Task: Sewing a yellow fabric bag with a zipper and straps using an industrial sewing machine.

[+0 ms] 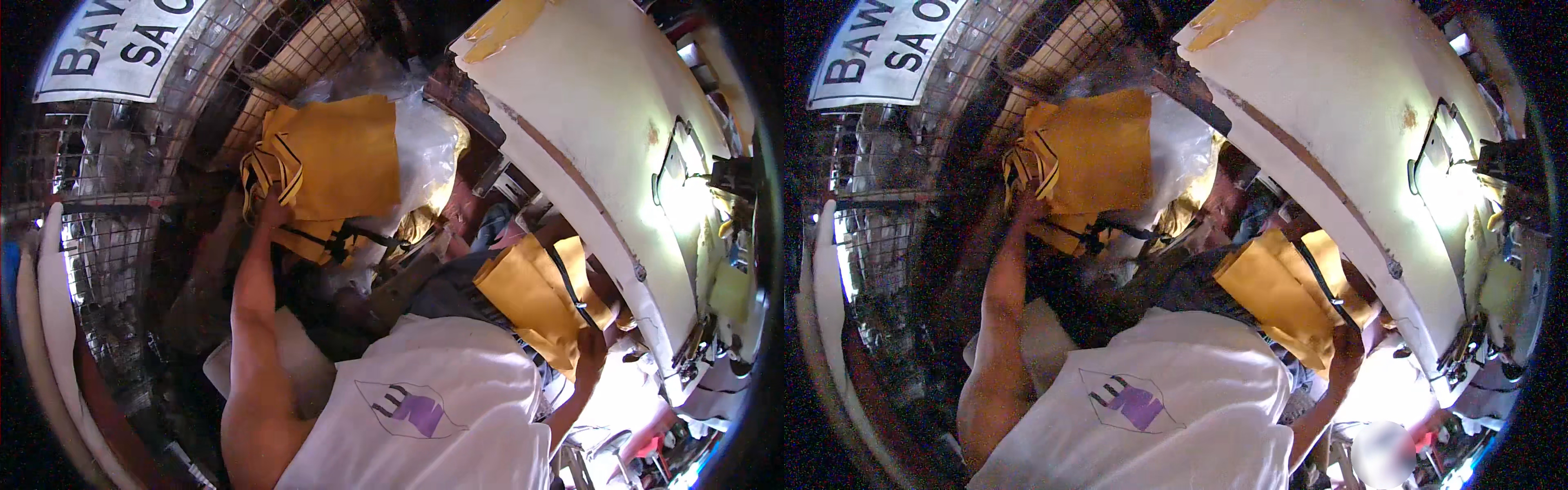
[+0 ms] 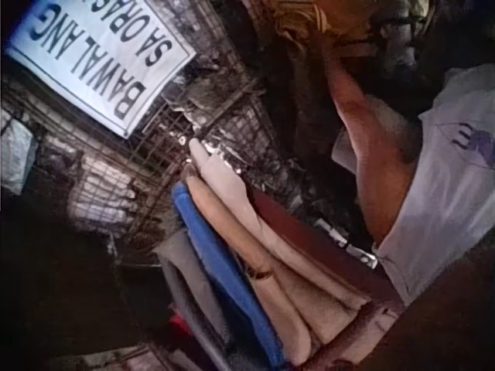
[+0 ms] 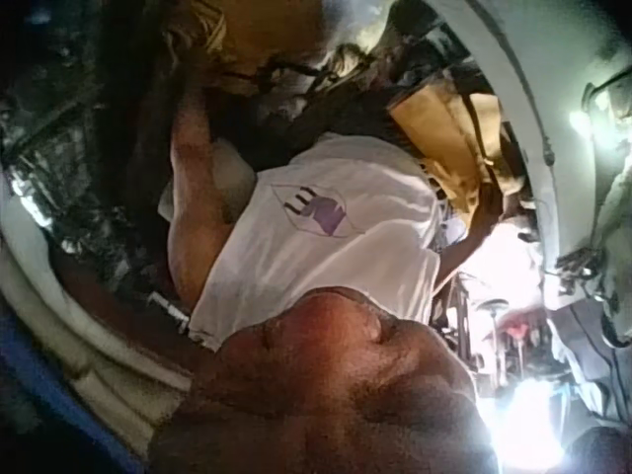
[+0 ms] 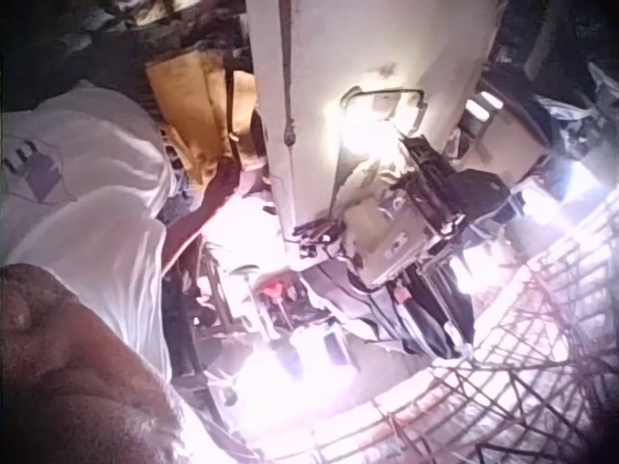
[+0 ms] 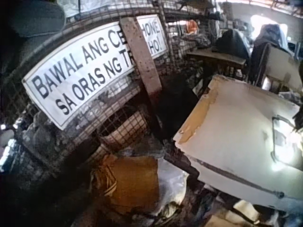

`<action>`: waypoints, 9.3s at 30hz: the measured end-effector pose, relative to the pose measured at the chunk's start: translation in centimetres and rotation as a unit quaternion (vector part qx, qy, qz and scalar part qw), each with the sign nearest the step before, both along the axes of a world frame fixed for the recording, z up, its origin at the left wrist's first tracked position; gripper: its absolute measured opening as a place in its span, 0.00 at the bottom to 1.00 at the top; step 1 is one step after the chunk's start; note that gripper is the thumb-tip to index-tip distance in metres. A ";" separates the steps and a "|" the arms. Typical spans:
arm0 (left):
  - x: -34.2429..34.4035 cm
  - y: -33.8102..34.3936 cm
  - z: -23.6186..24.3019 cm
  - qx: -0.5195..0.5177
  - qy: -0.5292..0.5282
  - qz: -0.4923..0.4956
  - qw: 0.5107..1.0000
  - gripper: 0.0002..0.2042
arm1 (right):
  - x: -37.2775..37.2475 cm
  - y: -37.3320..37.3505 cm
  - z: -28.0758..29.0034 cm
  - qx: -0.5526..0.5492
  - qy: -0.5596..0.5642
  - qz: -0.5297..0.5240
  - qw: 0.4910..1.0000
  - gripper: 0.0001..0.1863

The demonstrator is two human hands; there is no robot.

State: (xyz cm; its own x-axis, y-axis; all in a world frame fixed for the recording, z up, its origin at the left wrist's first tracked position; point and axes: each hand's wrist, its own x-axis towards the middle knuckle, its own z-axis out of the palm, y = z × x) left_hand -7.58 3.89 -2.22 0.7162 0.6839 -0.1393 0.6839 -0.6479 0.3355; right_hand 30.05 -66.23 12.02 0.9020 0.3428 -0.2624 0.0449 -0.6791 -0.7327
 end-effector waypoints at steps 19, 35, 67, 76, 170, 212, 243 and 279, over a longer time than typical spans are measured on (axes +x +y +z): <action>-12.8 10.9 1.5 0.178 0.094 0.406 0.891 0.20 | 0.1 -2.6 -3.3 0.017 0.042 -0.069 0.997 0.10; 23.0 -20.5 5.0 -0.107 -0.201 0.003 0.974 0.18 | 0.1 -1.5 -1.2 -0.085 0.064 -0.060 0.993 0.17; -8.1 9.1 0.2 0.154 -0.146 0.353 0.911 0.26 | 0.2 -1.3 -1.9 -0.037 -0.041 -0.015 0.998 0.15; -3.7 -0.8 -12.0 0.068 -0.028 0.280 0.957 0.25 | -0.9 -0.3 -1.5 -0.014 -0.035 -0.072 0.997 0.12; -6.0 5.4 -17.7 -0.235 -0.210 0.500 0.807 0.30 | 1.3 21.3 -1.7 -0.088 -0.365 0.169 0.911 0.19; -48.6 -27.6 13.4 -0.076 -0.164 0.725 0.665 0.18 | 1.9 20.9 -1.8 0.008 -0.364 0.239 0.900 0.13; -49.0 -25.1 13.5 -0.063 0.060 0.721 0.688 0.17 | 2.3 20.4 -3.0 -0.032 -0.340 0.238 0.909 0.15; -3.1 0.5 -13.8 0.016 -0.214 0.479 0.851 0.21 | 1.6 21.4 -2.1 -0.044 -0.349 0.249 0.902 0.13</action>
